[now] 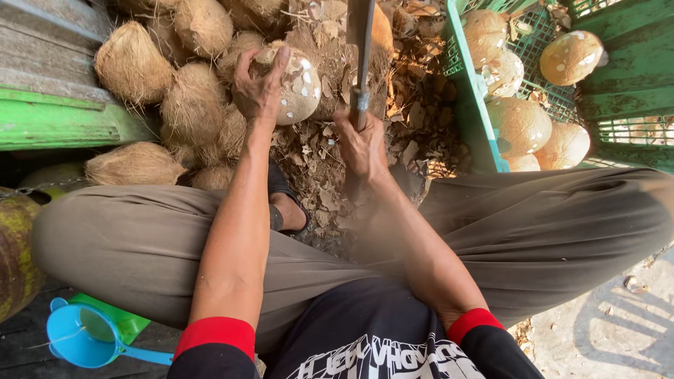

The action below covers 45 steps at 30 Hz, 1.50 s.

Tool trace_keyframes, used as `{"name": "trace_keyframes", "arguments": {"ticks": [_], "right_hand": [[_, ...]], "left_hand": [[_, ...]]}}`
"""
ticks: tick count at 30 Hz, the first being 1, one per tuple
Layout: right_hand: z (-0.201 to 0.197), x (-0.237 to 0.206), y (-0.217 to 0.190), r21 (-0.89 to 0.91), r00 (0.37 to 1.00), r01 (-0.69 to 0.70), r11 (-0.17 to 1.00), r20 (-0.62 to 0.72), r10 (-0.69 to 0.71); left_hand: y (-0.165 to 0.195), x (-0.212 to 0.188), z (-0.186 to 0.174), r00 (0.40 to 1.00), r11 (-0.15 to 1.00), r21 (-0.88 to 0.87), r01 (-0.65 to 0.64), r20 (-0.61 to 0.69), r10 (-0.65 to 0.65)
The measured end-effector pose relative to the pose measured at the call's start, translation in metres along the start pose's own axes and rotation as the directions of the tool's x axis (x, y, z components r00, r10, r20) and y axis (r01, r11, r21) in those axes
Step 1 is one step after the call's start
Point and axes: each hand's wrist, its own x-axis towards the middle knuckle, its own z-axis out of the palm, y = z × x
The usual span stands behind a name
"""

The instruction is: The person sits on the ground and uses a machete to chop the fibrous husk off coconuts one at a time, rotating each coconut between strikes. Trimmed coconuts are placed into a green plastic crate beside them, and finished coconuts accumulate in the crate.

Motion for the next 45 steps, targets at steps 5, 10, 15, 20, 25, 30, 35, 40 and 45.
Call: {"name": "trace_keyframes", "arguments": {"ticks": [5,10,15,20,25,30,35,40,45], "right_hand": [[0.020,0.016,0.021,-0.048,0.916,-0.395,0.917,0.060,0.397],[0.022,0.015,0.027,0.145,0.877,-0.481,0.865,0.092,0.472],[0.020,0.005,0.019,0.151,0.921,-0.386,0.910,0.119,0.371],[0.018,0.004,0.014,0.289,0.925,-0.378,0.880,0.162,0.344],[0.002,0.003,0.015,0.047,0.951,-0.301,0.952,0.082,0.297],[-0.010,-0.006,0.002,-0.213,0.939,-0.265,0.940,0.166,0.302],[-0.016,-0.020,-0.009,-0.410,0.886,-0.417,0.811,0.014,0.463],[-0.052,0.004,-0.018,-0.305,0.949,-0.310,0.900,-0.155,0.275],[-0.084,0.013,-0.021,-0.081,0.962,-0.019,0.997,-0.272,-0.004]], "left_hand": [[-0.002,0.012,-0.001,1.000,0.985,-0.175,0.011,0.003,-0.011],[0.008,0.006,-0.031,0.997,0.992,-0.120,-0.039,0.063,0.046],[0.011,-0.022,-0.025,0.916,0.913,0.085,-0.399,-0.003,0.401],[0.012,-0.038,0.000,0.963,0.987,0.135,-0.087,-0.241,0.118],[0.014,-0.026,-0.012,0.999,0.869,-0.493,0.045,0.025,-0.037],[0.005,-0.002,-0.035,0.898,0.847,-0.330,0.417,0.003,-0.441],[-0.013,0.001,-0.035,0.858,0.750,-0.485,0.450,0.004,-0.513],[-0.011,-0.005,-0.034,0.908,0.787,-0.461,0.409,0.116,-0.404],[0.012,-0.006,-0.024,0.908,0.976,-0.216,-0.002,0.409,0.092]]}}
